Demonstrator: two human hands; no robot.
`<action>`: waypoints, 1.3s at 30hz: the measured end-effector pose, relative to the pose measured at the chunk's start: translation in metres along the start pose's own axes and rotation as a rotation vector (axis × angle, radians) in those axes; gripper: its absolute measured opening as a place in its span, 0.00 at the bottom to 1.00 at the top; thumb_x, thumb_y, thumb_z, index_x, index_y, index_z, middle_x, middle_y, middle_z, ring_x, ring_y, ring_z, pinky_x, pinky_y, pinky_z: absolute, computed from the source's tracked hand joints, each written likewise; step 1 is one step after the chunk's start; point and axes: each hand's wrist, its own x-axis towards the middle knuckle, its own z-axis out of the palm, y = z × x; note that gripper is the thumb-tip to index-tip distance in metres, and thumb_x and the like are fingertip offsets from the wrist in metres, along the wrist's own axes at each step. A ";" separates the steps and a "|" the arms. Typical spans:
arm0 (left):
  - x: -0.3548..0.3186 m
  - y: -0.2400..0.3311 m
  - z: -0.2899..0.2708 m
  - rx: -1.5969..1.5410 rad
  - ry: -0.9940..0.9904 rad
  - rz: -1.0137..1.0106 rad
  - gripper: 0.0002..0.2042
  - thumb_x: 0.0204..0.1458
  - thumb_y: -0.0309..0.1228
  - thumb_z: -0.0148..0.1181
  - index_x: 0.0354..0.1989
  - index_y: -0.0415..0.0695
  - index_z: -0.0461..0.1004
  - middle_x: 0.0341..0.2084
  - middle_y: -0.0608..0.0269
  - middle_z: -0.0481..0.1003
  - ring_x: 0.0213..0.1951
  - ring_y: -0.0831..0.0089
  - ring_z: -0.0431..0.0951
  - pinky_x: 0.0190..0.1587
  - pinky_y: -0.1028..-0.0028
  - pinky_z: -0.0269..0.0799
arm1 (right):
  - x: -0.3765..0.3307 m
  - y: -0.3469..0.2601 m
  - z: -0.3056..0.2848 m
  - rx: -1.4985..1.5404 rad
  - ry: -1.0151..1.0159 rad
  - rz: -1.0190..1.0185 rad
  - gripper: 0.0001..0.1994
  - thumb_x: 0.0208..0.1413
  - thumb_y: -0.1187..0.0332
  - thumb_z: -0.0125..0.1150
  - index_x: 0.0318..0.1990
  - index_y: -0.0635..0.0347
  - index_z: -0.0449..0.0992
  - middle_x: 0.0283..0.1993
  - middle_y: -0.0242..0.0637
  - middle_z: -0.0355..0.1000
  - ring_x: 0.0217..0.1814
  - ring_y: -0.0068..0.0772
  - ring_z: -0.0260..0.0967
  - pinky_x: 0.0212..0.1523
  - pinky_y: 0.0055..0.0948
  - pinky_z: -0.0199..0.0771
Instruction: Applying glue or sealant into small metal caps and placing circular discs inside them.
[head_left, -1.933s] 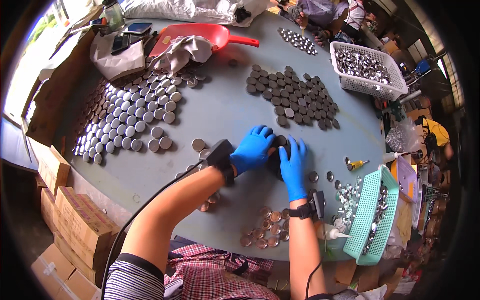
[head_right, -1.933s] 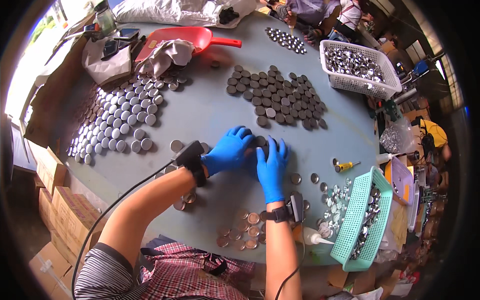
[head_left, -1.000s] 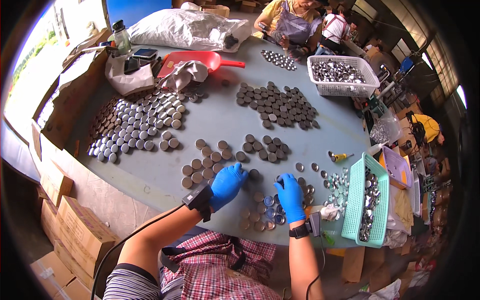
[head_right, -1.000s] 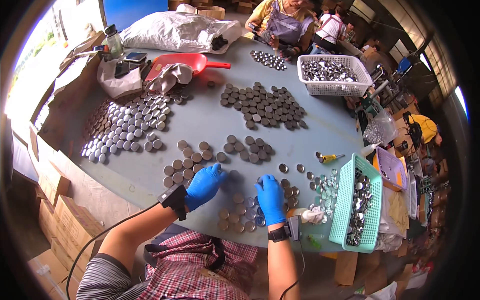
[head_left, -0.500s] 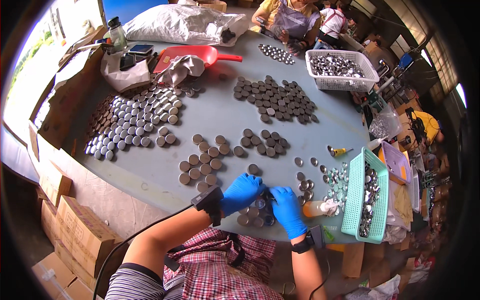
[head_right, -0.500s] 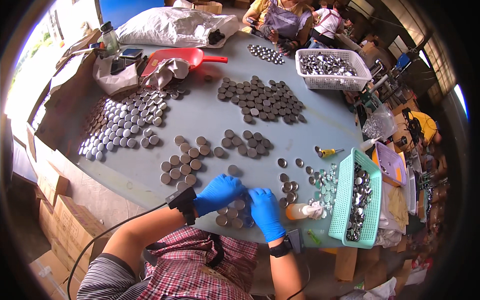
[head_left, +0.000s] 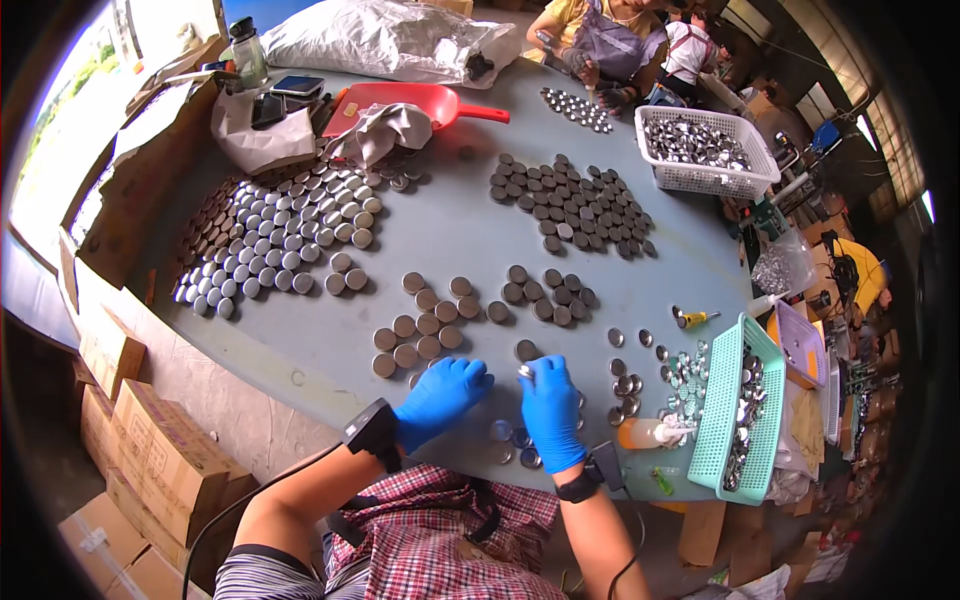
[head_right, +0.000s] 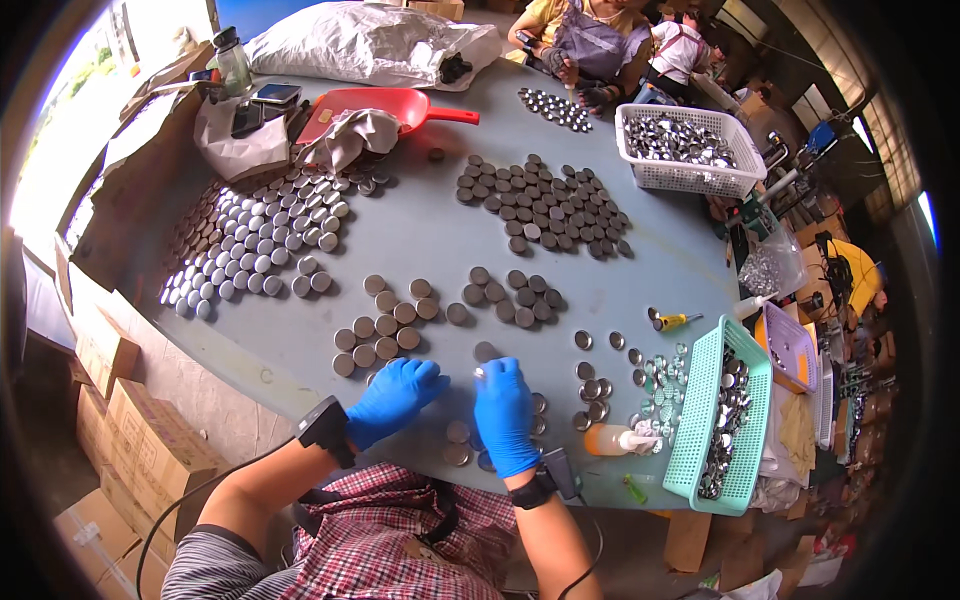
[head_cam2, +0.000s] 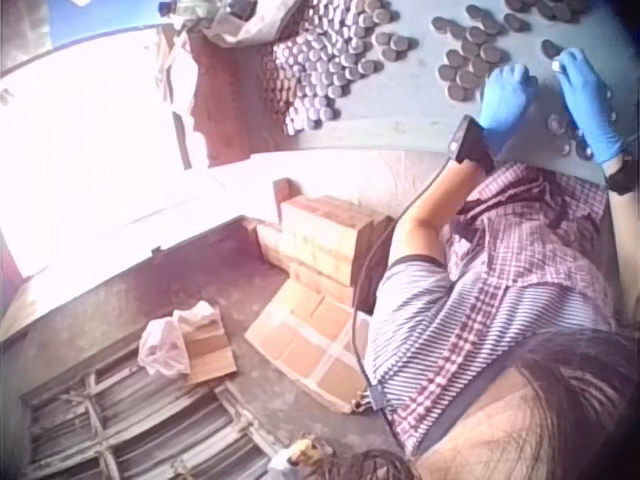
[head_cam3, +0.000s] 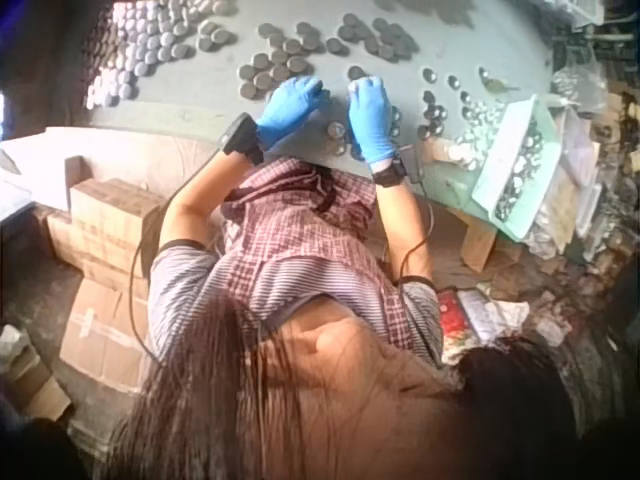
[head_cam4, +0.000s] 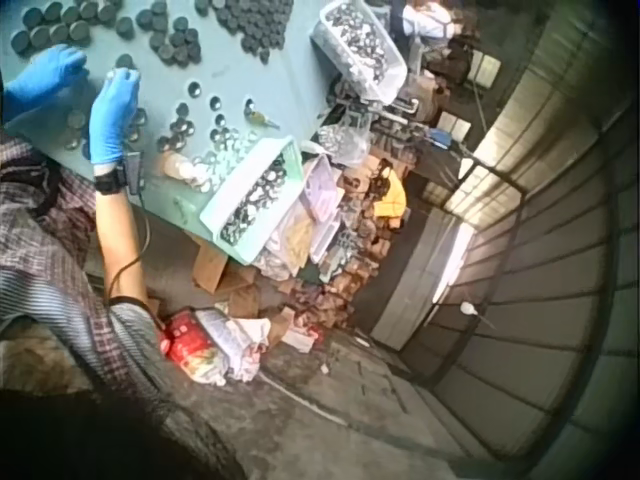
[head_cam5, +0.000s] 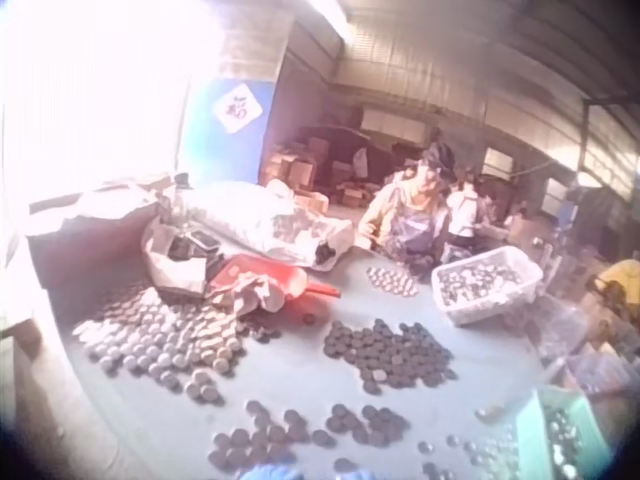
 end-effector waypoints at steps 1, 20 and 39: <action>-0.012 -0.006 -0.007 0.202 -0.007 0.173 0.12 0.51 0.35 0.60 0.43 0.46 0.76 0.38 0.62 0.73 0.39 0.61 0.76 0.39 0.59 0.71 | -0.001 -0.006 0.012 -0.012 0.008 -0.080 0.07 0.55 0.71 0.62 0.38 0.58 0.71 0.40 0.42 0.68 0.38 0.51 0.71 0.38 0.44 0.73; 0.108 -0.015 0.008 0.278 0.104 0.023 0.11 0.51 0.34 0.62 0.37 0.44 0.69 0.35 0.58 0.71 0.37 0.58 0.73 0.40 0.59 0.68 | 0.023 0.061 -0.010 0.118 0.172 0.243 0.09 0.54 0.73 0.65 0.38 0.61 0.69 0.39 0.43 0.69 0.39 0.48 0.72 0.37 0.41 0.72; 0.047 0.076 0.026 -0.137 -0.206 0.214 0.17 0.46 0.32 0.63 0.46 0.48 0.70 0.36 0.55 0.72 0.37 0.55 0.79 0.37 0.58 0.74 | -0.035 0.080 -0.058 0.041 -0.224 0.159 0.20 0.50 0.74 0.64 0.52 0.60 0.72 0.49 0.46 0.70 0.50 0.53 0.71 0.49 0.44 0.73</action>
